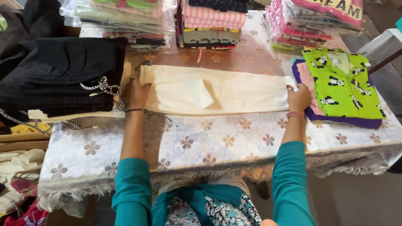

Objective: The person is folding various pieces of clothing, including shirts and pants, on a table covered with a patterned cloth.

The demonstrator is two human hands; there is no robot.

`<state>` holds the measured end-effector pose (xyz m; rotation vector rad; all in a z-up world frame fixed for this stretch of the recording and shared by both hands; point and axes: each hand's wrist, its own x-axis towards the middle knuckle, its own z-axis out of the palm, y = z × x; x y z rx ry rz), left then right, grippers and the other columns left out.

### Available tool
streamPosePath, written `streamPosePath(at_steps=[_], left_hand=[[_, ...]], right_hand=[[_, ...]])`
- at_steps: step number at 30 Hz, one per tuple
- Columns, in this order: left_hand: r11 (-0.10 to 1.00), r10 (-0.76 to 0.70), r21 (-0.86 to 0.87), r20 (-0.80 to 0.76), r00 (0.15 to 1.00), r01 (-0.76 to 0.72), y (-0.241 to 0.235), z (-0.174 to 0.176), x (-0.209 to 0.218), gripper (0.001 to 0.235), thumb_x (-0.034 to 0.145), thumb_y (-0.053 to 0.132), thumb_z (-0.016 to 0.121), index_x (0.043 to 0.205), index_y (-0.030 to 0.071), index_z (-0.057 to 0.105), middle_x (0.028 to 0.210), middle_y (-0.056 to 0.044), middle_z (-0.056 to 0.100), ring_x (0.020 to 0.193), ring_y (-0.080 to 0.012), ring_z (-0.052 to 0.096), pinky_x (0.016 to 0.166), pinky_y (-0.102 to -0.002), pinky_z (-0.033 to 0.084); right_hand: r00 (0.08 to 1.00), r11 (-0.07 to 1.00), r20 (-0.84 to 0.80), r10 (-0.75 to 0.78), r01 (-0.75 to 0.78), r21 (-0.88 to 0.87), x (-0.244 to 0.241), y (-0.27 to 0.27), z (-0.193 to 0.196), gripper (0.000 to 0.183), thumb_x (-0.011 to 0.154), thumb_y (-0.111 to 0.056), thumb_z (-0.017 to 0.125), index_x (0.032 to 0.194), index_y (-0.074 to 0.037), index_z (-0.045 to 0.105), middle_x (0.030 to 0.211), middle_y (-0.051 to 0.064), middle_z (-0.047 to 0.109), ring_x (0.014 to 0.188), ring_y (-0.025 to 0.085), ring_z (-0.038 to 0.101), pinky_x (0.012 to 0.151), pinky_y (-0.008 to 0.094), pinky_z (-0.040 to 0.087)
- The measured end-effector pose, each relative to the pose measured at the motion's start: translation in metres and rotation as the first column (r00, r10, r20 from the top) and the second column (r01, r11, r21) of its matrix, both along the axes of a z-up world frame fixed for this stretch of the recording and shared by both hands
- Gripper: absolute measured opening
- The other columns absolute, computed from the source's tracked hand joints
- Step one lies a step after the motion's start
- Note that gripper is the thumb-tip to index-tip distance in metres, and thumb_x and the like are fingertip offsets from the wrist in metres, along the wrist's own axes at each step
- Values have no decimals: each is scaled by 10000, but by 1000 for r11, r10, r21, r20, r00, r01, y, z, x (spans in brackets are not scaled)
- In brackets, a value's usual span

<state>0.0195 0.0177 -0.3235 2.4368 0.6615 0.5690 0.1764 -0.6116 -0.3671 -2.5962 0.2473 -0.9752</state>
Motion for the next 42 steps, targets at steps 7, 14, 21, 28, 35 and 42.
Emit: streamPosePath(at_steps=[7,14,21,28,35,42], left_hand=[[857,-330,432,41,943,280,-98,10,15,762,1037,613,509,1535,40,448,1577,-192,428,1505,-367,355,1263,-556,222],[851,-317,370,-199,927,371,-77,-32,47,857,973,727,359,1579,126,286,1660,-241,155,1501,-440,187,1182,-563,147],[860,-269,468,79,960,202,-87,-47,44,786,1003,625,488,1530,42,453,1629,-240,354,1529,-411,282,1239,-592,155],[659,-620,473,-100,778,585,-226,-29,25,957,950,668,527,1518,-86,371,1584,-276,351,1493,-387,306,1231,-560,152],[674,-667,451,33,744,584,-276,-39,53,892,957,633,521,1531,-33,372,1605,-233,376,1499,-341,341,1242,-502,240],[294,-675,-493,499,543,819,-248,-56,95,838,986,659,468,1570,66,370,1607,-155,429,1461,-291,452,1206,-454,325]], right_hand=[[998,993,63,-1,9,-114,-14,28,12,411,810,-309,851,1076,-24,722,985,216,745,880,439,694,716,537,524],[997,999,-73,-29,26,-43,-7,21,10,372,857,-314,828,1104,-48,749,979,223,743,918,430,700,777,538,534],[995,997,-91,-45,39,-61,-9,23,14,366,847,-316,823,1086,-48,749,982,233,739,916,437,700,748,545,541],[986,995,-144,-85,75,-71,-8,32,15,377,885,-324,789,1152,-67,718,986,235,744,910,435,712,762,533,555],[992,998,-124,-38,32,-54,3,14,6,394,849,-327,798,1142,-70,736,991,244,742,921,443,707,785,543,548],[865,648,188,465,-477,594,-6,51,56,291,938,-163,800,1117,40,693,1000,106,725,854,148,655,784,306,539]])
